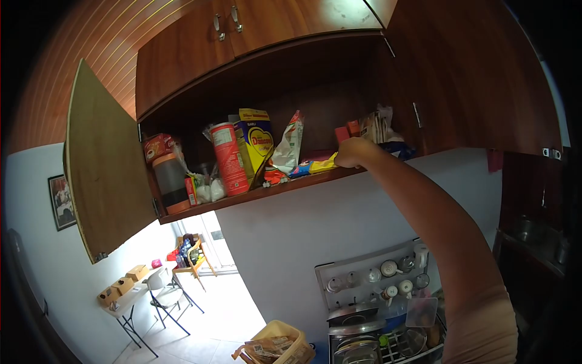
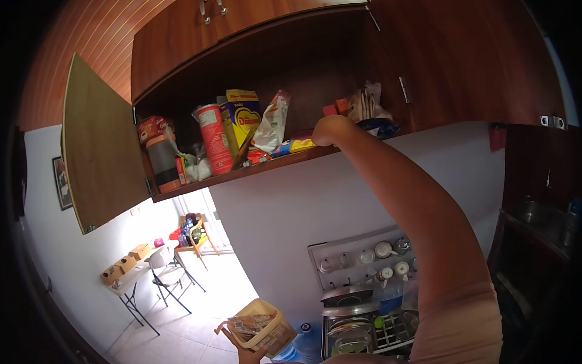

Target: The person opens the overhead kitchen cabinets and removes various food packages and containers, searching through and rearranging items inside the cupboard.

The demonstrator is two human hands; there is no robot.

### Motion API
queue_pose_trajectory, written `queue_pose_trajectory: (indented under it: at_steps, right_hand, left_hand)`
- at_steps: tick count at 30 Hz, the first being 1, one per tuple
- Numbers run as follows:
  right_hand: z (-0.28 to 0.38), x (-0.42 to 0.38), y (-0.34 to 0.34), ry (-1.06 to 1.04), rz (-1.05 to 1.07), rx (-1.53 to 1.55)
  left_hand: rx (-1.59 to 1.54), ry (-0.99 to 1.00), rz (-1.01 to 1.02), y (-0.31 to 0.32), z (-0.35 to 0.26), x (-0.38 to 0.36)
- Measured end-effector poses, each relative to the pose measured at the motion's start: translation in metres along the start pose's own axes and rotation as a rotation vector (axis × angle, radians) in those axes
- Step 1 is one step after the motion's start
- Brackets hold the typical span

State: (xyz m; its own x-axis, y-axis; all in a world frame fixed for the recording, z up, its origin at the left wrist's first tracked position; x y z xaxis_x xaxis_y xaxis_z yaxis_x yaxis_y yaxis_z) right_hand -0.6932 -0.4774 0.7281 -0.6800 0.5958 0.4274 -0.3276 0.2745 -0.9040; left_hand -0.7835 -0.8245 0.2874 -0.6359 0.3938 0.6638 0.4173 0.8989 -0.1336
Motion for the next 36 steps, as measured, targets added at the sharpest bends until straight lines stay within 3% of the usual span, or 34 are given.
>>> queue_pose_trajectory:
  at_steps: [5, 8, 13, 15, 18, 23, 27, 30, 31, 34, 35, 36]
  right_hand:
    - [0.001, 0.006, -0.001, -0.099, 0.112, 0.060]
    - [-0.008, 0.023, 0.011, 0.010, 0.195, 0.531]
    - [-0.022, 0.062, 0.005, 0.083, 0.193, 0.851]
    - [-0.028, 0.057, -0.015, 0.117, 0.026, 1.061]
    - [-0.037, 0.055, -0.038, 0.115, -0.125, 1.192]
    - [-0.054, 0.030, -0.085, 0.093, -0.362, 1.244]
    - [-0.067, 0.010, -0.124, -0.089, -0.539, 1.313]
    - [-0.064, -0.012, -0.127, -0.215, -0.545, 1.360]
    - [-0.064, -0.017, -0.123, -0.275, -0.516, 1.384]
    - [-0.055, -0.054, -0.089, -0.298, -0.490, 1.396]
    - [-0.058, -0.056, -0.070, -0.330, -0.458, 1.405]
    - [-0.064, -0.061, -0.047, -0.338, -0.293, 1.446]
  left_hand:
    - [-0.041, 0.071, -0.045, -0.006, -0.012, -0.011]
    - [-0.073, 0.126, -0.062, -0.007, -0.018, -0.010]
    - [-0.115, 0.233, -0.082, -0.013, -0.025, 0.002]
    - [-0.125, 0.255, -0.084, -0.016, -0.017, 0.008]
    - [-0.906, 0.327, 0.298, -0.014, 0.026, 0.018]
    - [-0.779, 0.430, 0.474, -0.014, 0.035, 0.028]
    - [-0.686, 0.509, 0.612, -0.001, 0.052, 0.025]
    - [-0.614, -0.126, 0.088, 0.005, 0.125, -0.018]
    - [-0.612, -0.156, 0.089, 0.006, 0.122, -0.023]
    - [-0.623, -0.157, 0.161, 0.022, -0.043, 0.029]
    - [-0.627, -0.181, 0.198, 0.024, -0.036, 0.029]
    - [-0.630, -0.213, 0.231, 0.028, -0.026, 0.028]
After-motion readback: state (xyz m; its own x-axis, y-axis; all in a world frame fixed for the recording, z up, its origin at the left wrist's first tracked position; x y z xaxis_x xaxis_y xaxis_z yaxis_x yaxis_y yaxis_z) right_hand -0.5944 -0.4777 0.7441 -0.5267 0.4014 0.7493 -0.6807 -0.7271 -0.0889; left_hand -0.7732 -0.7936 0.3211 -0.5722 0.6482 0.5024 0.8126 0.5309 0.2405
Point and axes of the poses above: each hand's wrist, its own x-axis towards the middle knuckle, its own y-axis out of the palm, z = x × y, the point moved 6 cm from there along x, towards the middle knuckle, and after that the axes turned 1 degree about -y, right-handed, at the moved point
